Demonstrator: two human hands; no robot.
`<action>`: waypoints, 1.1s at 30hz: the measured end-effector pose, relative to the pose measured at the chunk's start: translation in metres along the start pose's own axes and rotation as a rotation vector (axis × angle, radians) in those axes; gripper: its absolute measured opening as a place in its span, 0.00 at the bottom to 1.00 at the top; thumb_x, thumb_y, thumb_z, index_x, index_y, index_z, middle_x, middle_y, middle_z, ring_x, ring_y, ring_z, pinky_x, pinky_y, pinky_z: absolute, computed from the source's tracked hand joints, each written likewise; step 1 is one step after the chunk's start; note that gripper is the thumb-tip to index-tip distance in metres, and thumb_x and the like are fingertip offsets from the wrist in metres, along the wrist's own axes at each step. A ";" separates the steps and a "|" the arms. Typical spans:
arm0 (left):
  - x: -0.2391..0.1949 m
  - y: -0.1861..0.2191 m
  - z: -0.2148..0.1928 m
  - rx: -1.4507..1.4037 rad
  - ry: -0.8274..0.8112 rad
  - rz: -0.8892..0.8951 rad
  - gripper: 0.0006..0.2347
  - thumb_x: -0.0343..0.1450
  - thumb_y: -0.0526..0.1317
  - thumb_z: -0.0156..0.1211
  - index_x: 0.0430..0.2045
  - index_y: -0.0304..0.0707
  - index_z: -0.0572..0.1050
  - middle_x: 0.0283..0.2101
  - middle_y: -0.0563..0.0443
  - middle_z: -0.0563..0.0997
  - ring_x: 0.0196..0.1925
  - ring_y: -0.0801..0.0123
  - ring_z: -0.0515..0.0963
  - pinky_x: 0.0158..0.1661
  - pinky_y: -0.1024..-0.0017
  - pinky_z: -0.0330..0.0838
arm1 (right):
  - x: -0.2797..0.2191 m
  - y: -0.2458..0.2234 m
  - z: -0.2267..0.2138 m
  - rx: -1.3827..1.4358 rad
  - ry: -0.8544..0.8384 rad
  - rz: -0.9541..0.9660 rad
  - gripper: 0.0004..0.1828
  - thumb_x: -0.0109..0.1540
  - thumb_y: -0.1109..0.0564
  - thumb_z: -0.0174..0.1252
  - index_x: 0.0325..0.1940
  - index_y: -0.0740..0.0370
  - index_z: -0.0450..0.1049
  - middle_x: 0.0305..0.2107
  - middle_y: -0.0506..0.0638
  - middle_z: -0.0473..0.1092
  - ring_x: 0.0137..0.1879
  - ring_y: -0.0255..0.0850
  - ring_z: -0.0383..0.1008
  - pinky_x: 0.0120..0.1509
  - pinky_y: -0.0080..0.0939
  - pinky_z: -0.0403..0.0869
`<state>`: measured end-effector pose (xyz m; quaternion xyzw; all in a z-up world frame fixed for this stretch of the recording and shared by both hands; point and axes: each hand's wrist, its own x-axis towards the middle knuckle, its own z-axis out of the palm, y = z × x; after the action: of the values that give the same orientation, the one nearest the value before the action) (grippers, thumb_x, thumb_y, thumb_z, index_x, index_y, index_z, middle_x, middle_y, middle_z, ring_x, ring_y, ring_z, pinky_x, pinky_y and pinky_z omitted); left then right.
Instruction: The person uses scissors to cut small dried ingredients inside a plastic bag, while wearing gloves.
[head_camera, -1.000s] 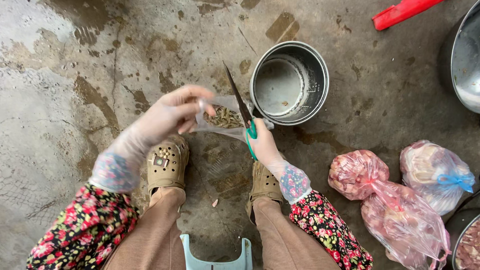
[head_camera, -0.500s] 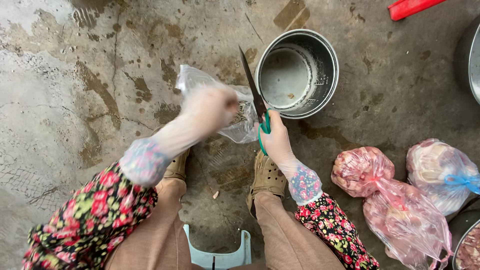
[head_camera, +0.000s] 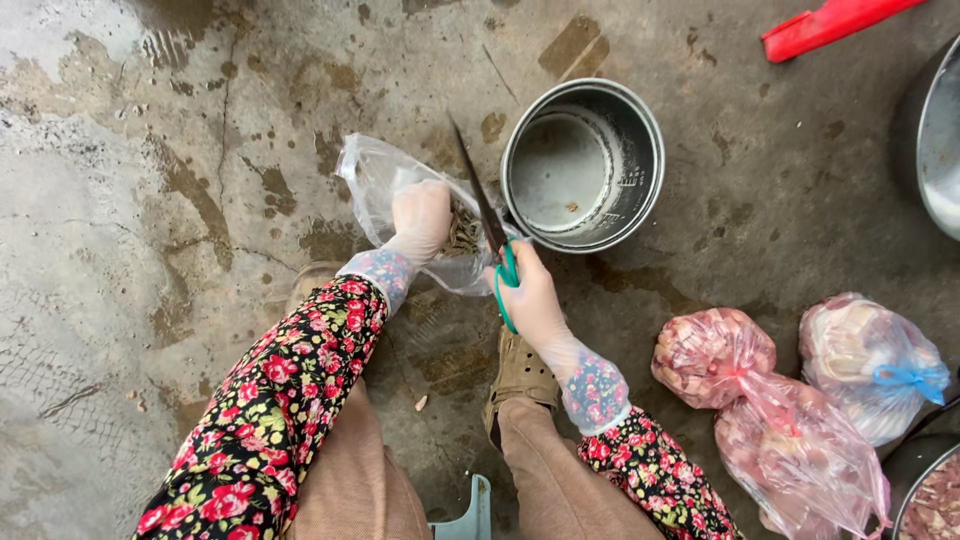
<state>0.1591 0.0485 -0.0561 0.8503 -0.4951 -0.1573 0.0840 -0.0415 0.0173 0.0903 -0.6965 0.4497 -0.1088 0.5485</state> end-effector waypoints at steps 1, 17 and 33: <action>0.002 0.001 0.000 -0.003 0.008 0.001 0.01 0.66 0.34 0.66 0.26 0.39 0.83 0.33 0.41 0.84 0.36 0.54 0.85 0.36 0.60 0.78 | -0.002 0.000 -0.001 -0.004 0.002 -0.007 0.21 0.61 0.60 0.66 0.56 0.65 0.69 0.40 0.50 0.74 0.44 0.32 0.72 0.53 0.33 0.72; -0.008 -0.018 -0.177 -0.622 -0.476 -0.405 0.05 0.66 0.41 0.72 0.33 0.46 0.87 0.30 0.55 0.87 0.27 0.75 0.80 0.34 0.72 0.75 | -0.010 -0.017 -0.009 0.103 -0.074 0.171 0.15 0.60 0.55 0.68 0.45 0.66 0.74 0.26 0.46 0.72 0.32 0.30 0.70 0.38 0.35 0.72; 0.054 -0.034 -0.233 -1.420 -0.233 -0.523 0.07 0.65 0.34 0.70 0.36 0.38 0.85 0.35 0.54 0.88 0.32 0.80 0.80 0.32 0.81 0.66 | 0.020 -0.054 -0.035 0.217 -0.348 0.184 0.46 0.56 0.24 0.59 0.61 0.65 0.70 0.34 0.45 0.69 0.35 0.33 0.67 0.40 0.35 0.70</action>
<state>0.2934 0.0157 0.1419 0.6597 -0.0636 -0.5411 0.5177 -0.0253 -0.0216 0.1436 -0.5979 0.3955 0.0160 0.6970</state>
